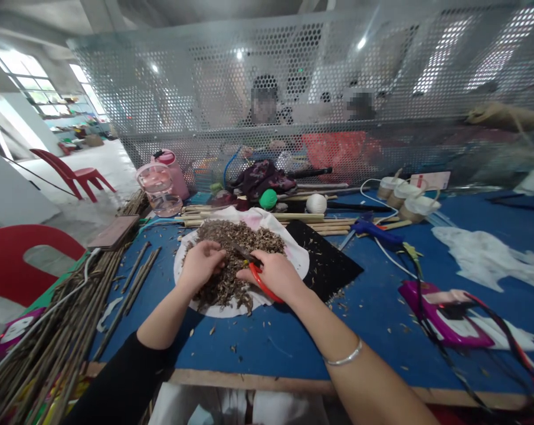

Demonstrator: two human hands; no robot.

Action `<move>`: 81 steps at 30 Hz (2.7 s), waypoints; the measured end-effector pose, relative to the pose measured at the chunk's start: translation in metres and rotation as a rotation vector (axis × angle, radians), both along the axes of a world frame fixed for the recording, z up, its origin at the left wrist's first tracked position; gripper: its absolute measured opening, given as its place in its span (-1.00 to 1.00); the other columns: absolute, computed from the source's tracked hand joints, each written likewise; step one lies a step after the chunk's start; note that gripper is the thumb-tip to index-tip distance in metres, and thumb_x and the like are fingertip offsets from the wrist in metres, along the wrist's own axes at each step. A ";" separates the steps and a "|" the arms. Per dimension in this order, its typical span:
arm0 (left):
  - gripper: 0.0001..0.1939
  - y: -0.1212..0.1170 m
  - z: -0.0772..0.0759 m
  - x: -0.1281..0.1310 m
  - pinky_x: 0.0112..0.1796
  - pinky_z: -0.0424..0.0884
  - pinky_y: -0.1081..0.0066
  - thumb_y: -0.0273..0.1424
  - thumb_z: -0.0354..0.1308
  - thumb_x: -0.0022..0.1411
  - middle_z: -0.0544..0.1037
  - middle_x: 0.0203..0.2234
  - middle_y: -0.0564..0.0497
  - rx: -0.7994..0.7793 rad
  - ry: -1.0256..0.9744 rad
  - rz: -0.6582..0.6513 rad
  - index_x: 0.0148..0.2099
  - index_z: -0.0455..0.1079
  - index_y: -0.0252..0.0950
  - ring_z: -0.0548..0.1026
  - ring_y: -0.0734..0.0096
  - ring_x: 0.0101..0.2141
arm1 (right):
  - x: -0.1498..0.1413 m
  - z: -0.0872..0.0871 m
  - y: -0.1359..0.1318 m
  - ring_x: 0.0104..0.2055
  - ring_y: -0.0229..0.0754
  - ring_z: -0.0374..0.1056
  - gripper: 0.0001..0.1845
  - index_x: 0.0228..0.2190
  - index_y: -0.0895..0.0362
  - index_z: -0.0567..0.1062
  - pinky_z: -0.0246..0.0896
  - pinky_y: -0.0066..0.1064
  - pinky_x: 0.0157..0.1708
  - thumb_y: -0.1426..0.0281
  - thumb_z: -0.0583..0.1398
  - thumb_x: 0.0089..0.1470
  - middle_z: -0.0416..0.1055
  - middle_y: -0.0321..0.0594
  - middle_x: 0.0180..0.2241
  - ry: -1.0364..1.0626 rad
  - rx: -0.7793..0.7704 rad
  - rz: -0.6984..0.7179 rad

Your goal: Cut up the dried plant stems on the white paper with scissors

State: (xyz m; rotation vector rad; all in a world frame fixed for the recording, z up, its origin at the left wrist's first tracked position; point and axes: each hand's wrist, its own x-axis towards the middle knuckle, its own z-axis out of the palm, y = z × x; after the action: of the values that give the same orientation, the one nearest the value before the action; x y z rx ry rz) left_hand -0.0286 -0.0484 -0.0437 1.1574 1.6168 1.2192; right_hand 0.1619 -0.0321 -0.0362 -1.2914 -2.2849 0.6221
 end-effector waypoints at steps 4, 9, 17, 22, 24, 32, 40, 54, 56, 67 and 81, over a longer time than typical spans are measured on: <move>-0.84 0.000 0.012 -0.006 -0.37 0.27 0.40 -0.29 0.20 -0.02 0.47 -0.62 -0.03 0.059 0.522 0.022 -0.52 0.42 -0.27 0.41 0.34 -0.49 | 0.007 -0.001 0.008 -0.46 -0.12 0.40 -0.55 -0.23 0.10 0.48 0.22 -0.40 -0.44 0.06 0.19 -0.09 0.50 -0.20 -0.49 0.047 0.066 -0.074; -0.86 0.024 0.021 0.001 -0.19 0.26 0.34 -0.49 0.11 0.03 0.52 -0.49 -0.17 0.066 0.708 0.026 -0.42 0.52 -0.28 0.45 0.17 -0.31 | 0.010 -0.002 0.010 -0.41 -0.08 0.42 -0.53 -0.22 0.11 0.48 0.24 -0.38 -0.41 0.05 0.17 -0.07 0.51 -0.16 -0.45 0.080 0.120 -0.122; -0.98 0.067 0.003 0.007 -0.15 0.26 0.31 -0.48 0.22 -0.07 0.49 -0.43 -0.21 0.087 0.754 -0.014 -0.49 0.48 -0.33 0.44 0.12 -0.26 | 0.010 -0.002 0.008 -0.40 -0.09 0.43 -0.50 -0.18 0.09 0.46 0.23 -0.39 -0.41 0.02 0.17 -0.08 0.52 -0.17 -0.43 0.072 0.116 -0.118; -0.92 0.063 0.003 0.003 -0.17 0.25 0.35 -0.48 0.17 -0.01 0.50 -0.42 -0.18 0.106 0.767 -0.096 -0.48 0.49 -0.31 0.43 0.16 -0.25 | 0.010 -0.002 0.008 -0.36 -0.09 0.43 -0.52 -0.17 0.08 0.45 0.23 -0.38 -0.38 0.04 0.17 -0.06 0.52 -0.17 -0.41 0.070 0.112 -0.106; -0.92 0.054 0.006 0.002 -0.19 0.25 0.37 -0.44 0.18 -0.01 0.52 -0.40 -0.15 0.139 0.748 -0.125 -0.45 0.50 -0.30 0.43 0.21 -0.27 | 0.010 -0.002 0.008 -0.37 -0.10 0.43 -0.53 -0.18 0.08 0.45 0.22 -0.39 -0.39 0.04 0.16 -0.05 0.52 -0.18 -0.43 0.065 0.103 -0.096; -0.70 0.012 0.005 0.004 -0.58 0.19 0.55 -0.18 0.20 -0.02 0.38 -0.70 0.08 -0.010 -0.046 -0.119 -0.44 0.43 -0.36 0.28 0.58 -0.66 | 0.003 -0.001 0.003 -0.39 -0.11 0.42 -0.48 -0.18 0.10 0.43 0.21 -0.40 -0.40 0.00 0.15 -0.07 0.52 -0.18 -0.43 0.081 0.059 -0.088; -0.79 0.004 0.003 0.011 -0.60 0.29 0.68 -0.32 0.17 0.10 0.38 -0.62 0.08 -0.121 -0.698 -0.149 -0.37 0.37 -0.42 0.30 0.72 -0.66 | -0.002 0.000 0.001 -0.35 -0.08 0.43 -0.46 -0.16 0.15 0.43 0.25 -0.37 -0.35 0.03 0.17 -0.08 0.52 -0.13 -0.38 0.097 0.020 -0.138; -0.89 0.000 0.012 0.008 -0.53 0.42 0.70 -0.56 0.06 0.17 0.45 -0.53 -0.01 -0.121 -0.893 -0.134 -0.28 0.40 -0.47 0.41 0.69 -0.59 | -0.005 -0.005 0.000 -0.37 -0.10 0.42 -0.52 -0.18 0.13 0.44 0.26 -0.35 -0.33 0.07 0.18 -0.07 0.52 -0.15 -0.39 0.097 0.048 -0.085; -0.89 -0.001 0.012 0.010 -0.48 0.43 0.68 -0.58 0.05 0.17 0.48 -0.48 -0.05 -0.163 -0.861 -0.153 -0.27 0.40 -0.48 0.45 0.66 -0.54 | -0.006 -0.006 0.000 -0.38 -0.10 0.42 -0.51 -0.17 0.14 0.43 0.26 -0.35 -0.35 0.08 0.19 -0.08 0.52 -0.14 -0.40 0.126 0.050 -0.103; -0.38 -0.014 0.014 0.021 -0.59 0.34 0.62 -0.55 0.05 0.18 0.43 -0.60 0.07 -0.160 -0.740 -0.435 0.23 -0.09 -0.37 0.38 0.61 -0.62 | -0.016 -0.008 -0.001 -0.42 -0.22 0.39 -0.51 -0.19 0.12 0.30 0.30 -0.36 -0.33 0.29 0.29 -0.19 0.45 -0.24 -0.41 0.827 -0.326 -0.049; -0.18 -0.014 0.009 0.028 -0.64 0.23 0.58 -0.38 0.13 0.13 0.44 -0.66 0.13 -0.052 -0.524 -0.420 0.29 -0.27 -0.36 0.33 0.60 -0.72 | -0.022 -0.006 -0.006 -0.54 -0.34 0.34 -0.52 -0.22 0.10 0.26 0.28 -0.44 -0.47 0.35 0.30 -0.22 0.38 -0.35 -0.45 0.975 -0.465 0.072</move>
State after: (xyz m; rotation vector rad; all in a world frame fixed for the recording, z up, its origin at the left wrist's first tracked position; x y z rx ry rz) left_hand -0.0003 -0.0626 -0.0349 0.9742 0.9518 1.0774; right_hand 0.1401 -0.0382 -0.0424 -0.7785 -1.4077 1.4756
